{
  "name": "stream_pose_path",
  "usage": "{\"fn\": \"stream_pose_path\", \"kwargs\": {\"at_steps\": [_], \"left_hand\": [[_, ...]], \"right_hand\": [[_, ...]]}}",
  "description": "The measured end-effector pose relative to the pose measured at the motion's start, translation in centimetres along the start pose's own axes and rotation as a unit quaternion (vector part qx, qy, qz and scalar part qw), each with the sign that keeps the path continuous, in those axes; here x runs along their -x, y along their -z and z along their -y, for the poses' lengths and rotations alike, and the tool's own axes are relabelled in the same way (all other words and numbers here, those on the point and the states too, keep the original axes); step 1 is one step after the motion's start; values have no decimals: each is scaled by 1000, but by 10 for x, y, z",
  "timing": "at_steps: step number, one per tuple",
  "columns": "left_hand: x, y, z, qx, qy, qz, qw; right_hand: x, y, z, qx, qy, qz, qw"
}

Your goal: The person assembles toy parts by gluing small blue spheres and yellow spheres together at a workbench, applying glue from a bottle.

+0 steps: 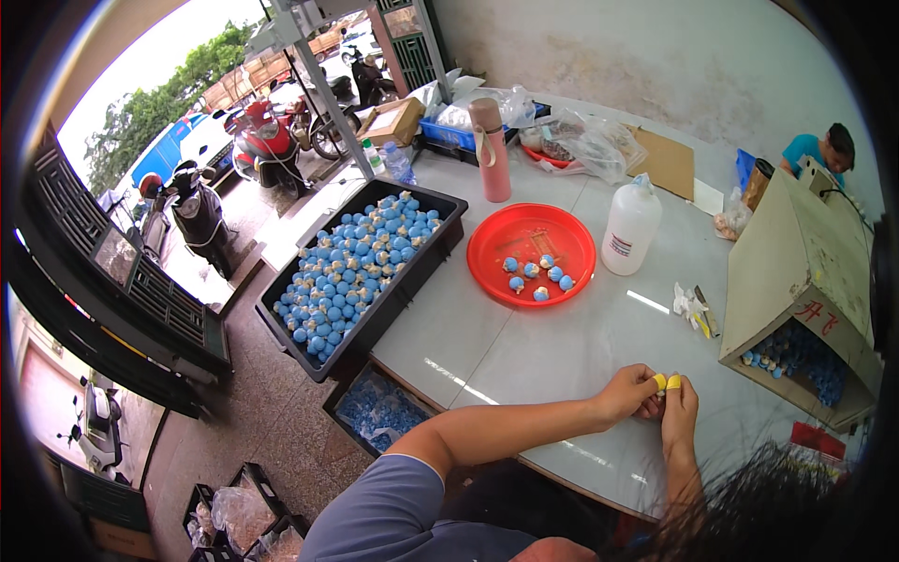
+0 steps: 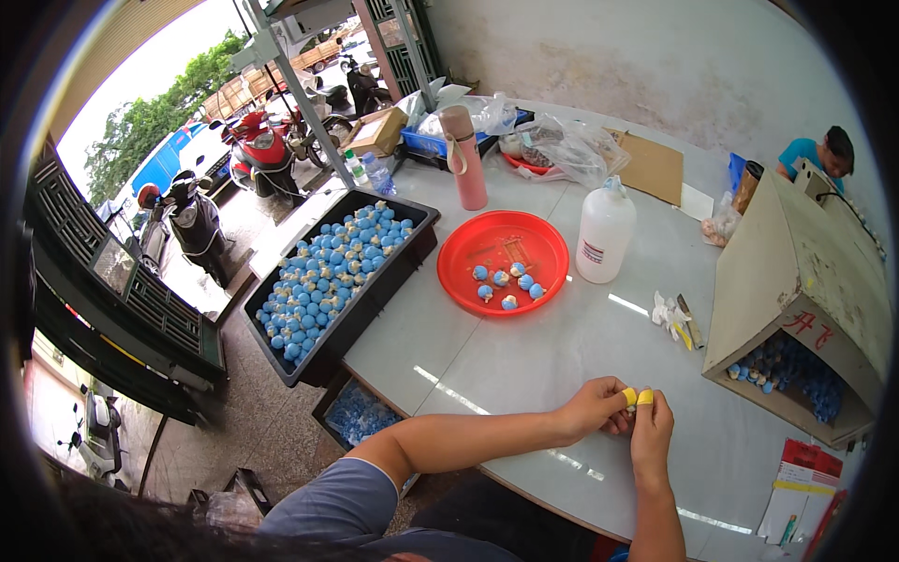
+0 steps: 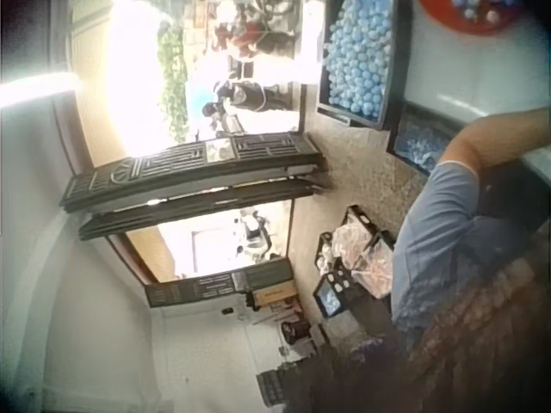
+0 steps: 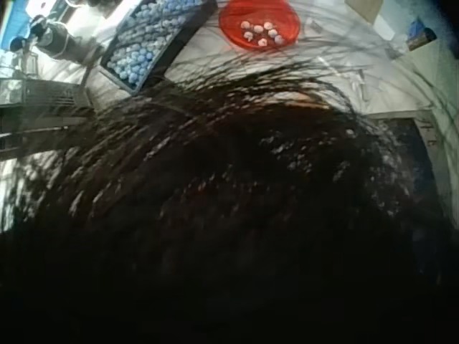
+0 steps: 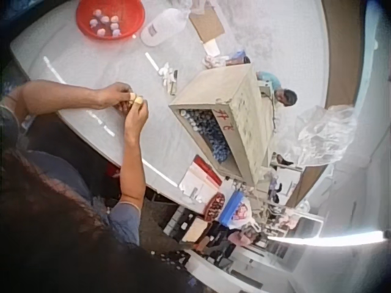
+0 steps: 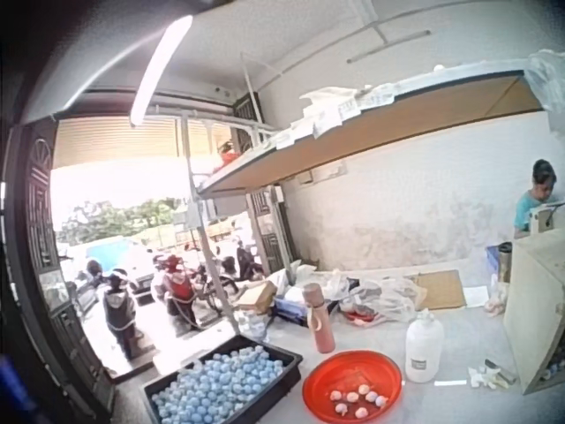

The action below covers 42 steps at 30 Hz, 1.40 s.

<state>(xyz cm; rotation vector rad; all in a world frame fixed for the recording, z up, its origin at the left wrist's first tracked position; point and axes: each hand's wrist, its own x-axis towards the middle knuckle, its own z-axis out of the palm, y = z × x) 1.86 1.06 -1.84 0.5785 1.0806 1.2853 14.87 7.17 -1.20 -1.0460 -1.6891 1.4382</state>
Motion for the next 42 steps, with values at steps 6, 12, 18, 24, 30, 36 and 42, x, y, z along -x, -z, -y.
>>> {"fn": "stream_pose_path", "kwargs": {"at_steps": [6, 12, 18, 24, 30, 36, 42], "left_hand": [[4, 0, 4, -8, -13, -12, 1000], [4, -2, 8, -12, -58, -26, 998], [0, -6, 14, -2, -64, -24, 998], [1, -8, 14, 0, -78, -42, 996], [-1, -8, 16, -6, -85, -35, 996], [0, -8, 15, -2, -84, -29, 996], [-2, -7, 15, -3, -91, -25, 996]], "right_hand": [[1, -8, -6, 59, 29, -18, 998], [2, -14, -14, 61, 41, -45, 996], [6, -13, -9, 16, 31, -32, 999], [6, -17, -2, 10, 25, -35, 999], [7, -16, -3, -24, 3, -36, 999], [7, -17, -3, -21, 9, -40, 999], [6, -17, -2, -32, 0, -49, 998]]}}
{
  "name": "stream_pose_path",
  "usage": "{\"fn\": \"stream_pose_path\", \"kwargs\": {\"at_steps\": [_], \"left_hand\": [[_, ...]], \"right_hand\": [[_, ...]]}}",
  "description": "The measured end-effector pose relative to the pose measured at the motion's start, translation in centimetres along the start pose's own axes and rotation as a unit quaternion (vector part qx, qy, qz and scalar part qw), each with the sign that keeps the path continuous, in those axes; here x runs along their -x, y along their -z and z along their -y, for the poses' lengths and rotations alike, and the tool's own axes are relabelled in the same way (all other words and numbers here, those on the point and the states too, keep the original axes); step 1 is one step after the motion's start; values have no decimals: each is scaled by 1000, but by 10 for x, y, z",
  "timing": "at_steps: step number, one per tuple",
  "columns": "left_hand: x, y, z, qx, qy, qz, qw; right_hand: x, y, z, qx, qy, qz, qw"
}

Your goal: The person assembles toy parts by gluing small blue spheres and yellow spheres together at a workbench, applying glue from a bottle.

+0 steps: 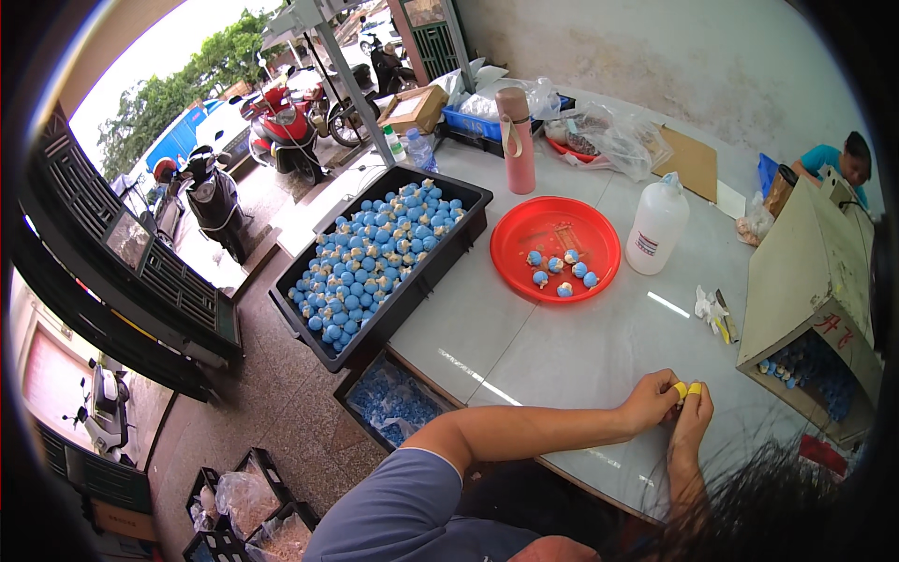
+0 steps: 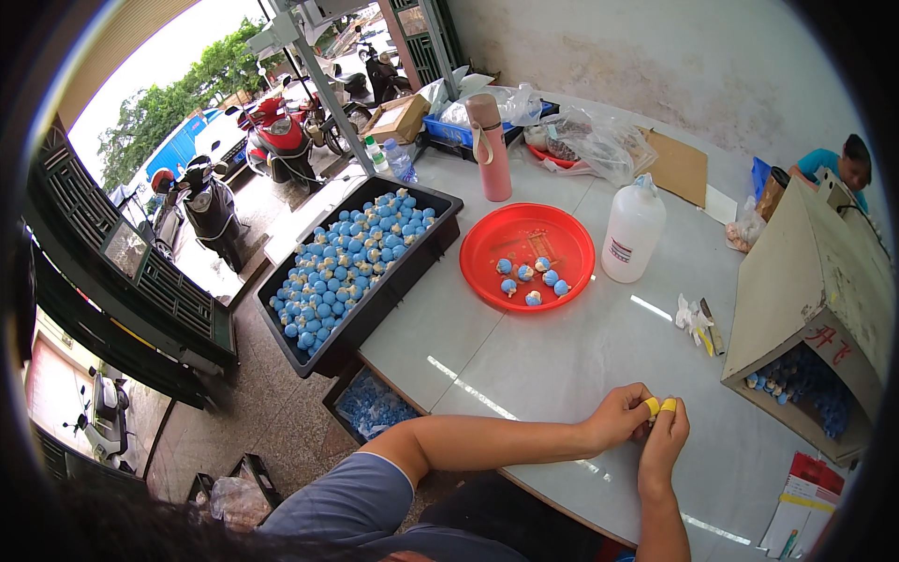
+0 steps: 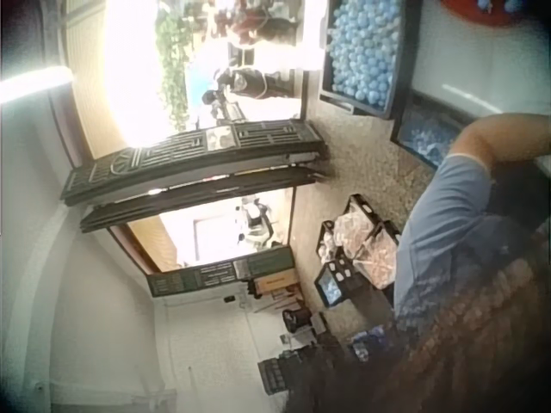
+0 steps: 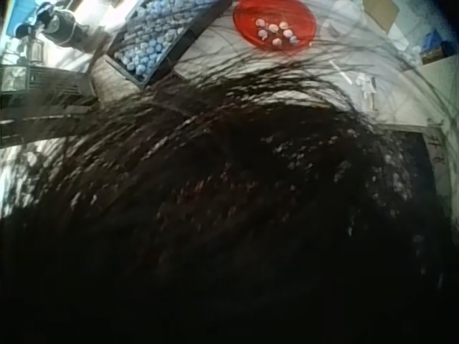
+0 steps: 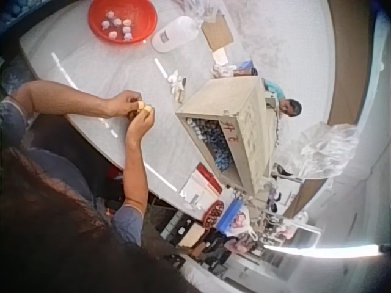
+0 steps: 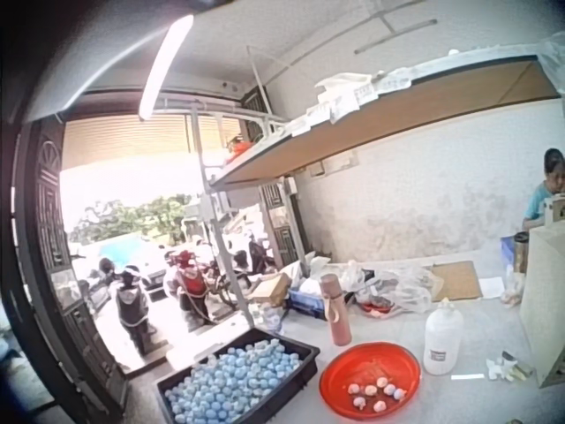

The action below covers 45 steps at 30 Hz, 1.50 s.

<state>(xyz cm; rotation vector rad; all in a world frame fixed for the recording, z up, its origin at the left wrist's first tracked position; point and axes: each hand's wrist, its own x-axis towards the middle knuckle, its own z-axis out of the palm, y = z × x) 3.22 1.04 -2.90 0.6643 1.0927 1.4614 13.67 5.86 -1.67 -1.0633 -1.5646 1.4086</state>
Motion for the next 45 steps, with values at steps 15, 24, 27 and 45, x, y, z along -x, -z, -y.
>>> {"fn": "stream_pose_path", "kwargs": {"at_steps": [15, 24, 27, 45], "left_hand": [[-3, -8, 0, -9, 19, 36, 999], [-1, 14, -20, -57, -25, -18, 998], [-4, 13, -24, -90, -30, -40, 995], [-15, 35, -34, -201, -18, 79, 976]], "right_hand": [[-3, 15, -16, 31, 41, -24, 998], [-8, -1, 3, -141, -19, 2, 990], [-6, 8, 18, -126, -18, 53, 990], [-22, 38, 11, -60, -53, 198, 977]]}}
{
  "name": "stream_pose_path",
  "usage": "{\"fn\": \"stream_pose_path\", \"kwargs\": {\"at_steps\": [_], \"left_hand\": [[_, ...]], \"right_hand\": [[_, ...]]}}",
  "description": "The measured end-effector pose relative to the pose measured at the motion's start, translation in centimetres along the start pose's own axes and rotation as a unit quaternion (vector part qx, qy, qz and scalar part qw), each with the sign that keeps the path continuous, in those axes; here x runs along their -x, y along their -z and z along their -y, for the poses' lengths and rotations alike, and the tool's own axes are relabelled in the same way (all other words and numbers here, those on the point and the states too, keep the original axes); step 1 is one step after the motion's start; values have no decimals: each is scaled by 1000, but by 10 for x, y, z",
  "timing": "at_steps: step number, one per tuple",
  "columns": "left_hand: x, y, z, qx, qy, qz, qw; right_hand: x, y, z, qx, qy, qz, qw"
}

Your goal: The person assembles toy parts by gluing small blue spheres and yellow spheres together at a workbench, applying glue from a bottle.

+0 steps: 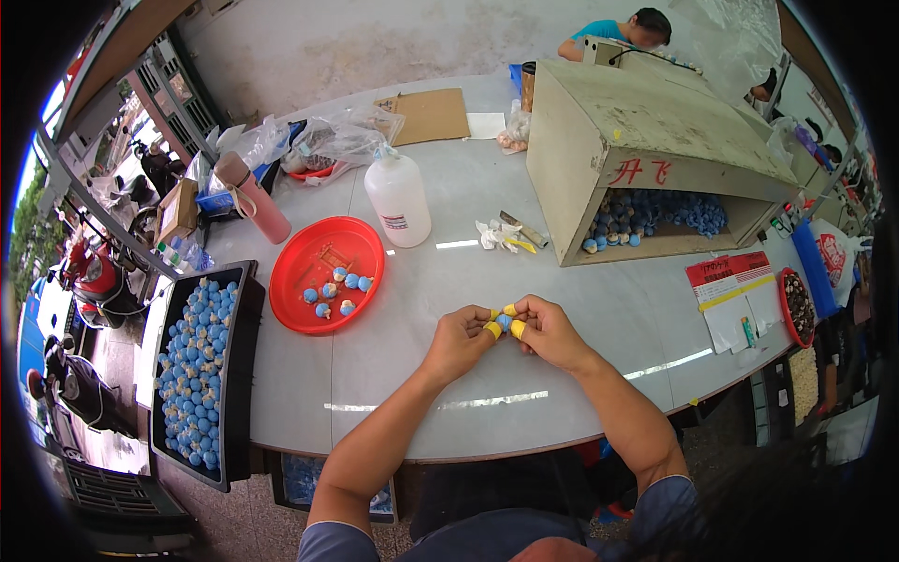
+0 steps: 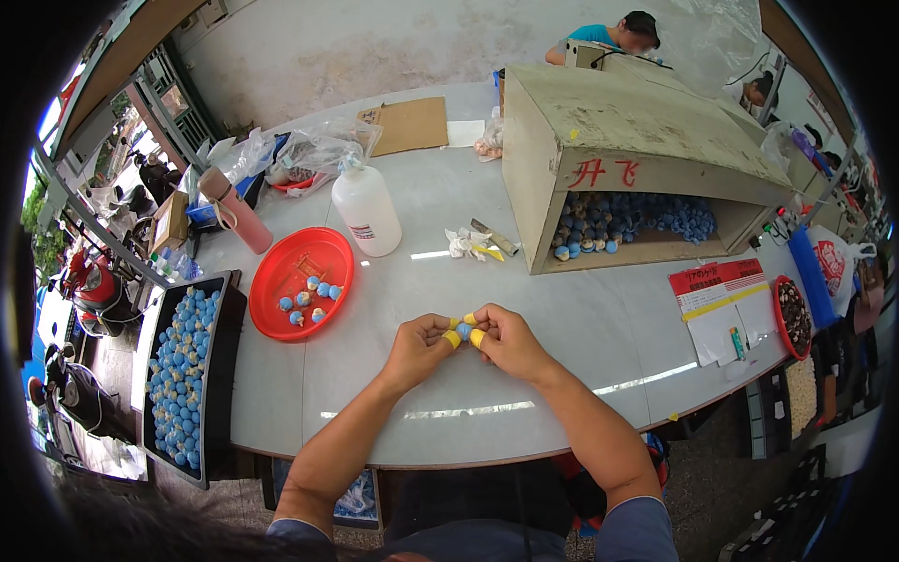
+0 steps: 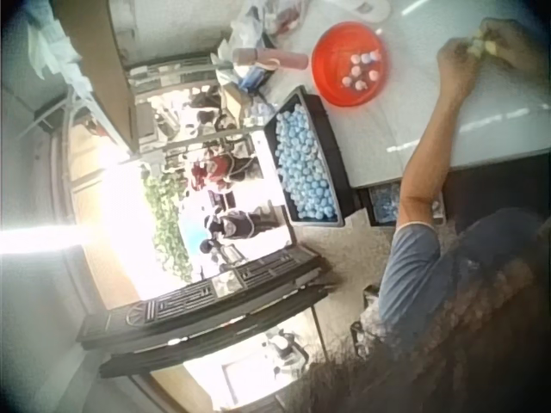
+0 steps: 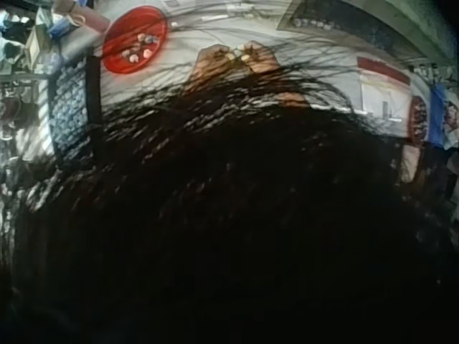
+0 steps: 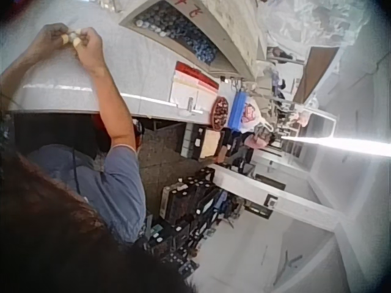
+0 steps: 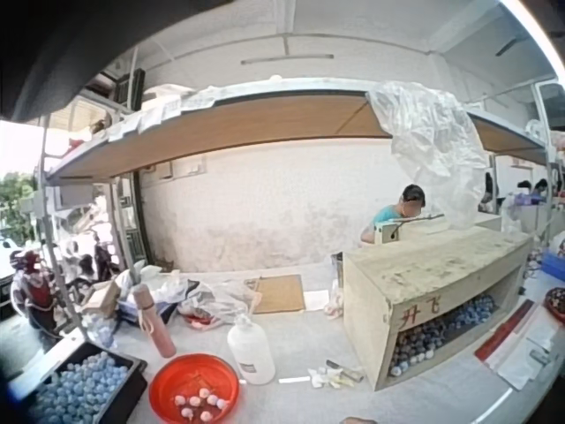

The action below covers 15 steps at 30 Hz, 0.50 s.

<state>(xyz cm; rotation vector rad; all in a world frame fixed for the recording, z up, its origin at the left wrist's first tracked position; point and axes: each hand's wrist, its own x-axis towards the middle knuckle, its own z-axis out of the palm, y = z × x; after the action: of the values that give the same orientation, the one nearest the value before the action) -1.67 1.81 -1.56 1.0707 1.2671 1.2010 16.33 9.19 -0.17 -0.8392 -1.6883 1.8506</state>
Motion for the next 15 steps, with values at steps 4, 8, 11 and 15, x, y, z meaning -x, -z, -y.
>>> {"fn": "stream_pose_path", "kwargs": {"at_steps": [4, 8, 11, 15], "left_hand": [[1, -2, 3, -37, -30, -14, 999], [2, -3, 6, -53, -36, -25, 998], [3, -3, 3, -66, -37, -25, 997], [2, -5, -7, 34, 6, -18, 999]], "right_hand": [[0, 1, -6, 25, 19, -2, 999], [0, -1, -5, 44, 32, -7, 998], [-1, -2, -7, 44, 40, -14, 998], [1, -4, 2, 21, 28, -17, 999]]}}
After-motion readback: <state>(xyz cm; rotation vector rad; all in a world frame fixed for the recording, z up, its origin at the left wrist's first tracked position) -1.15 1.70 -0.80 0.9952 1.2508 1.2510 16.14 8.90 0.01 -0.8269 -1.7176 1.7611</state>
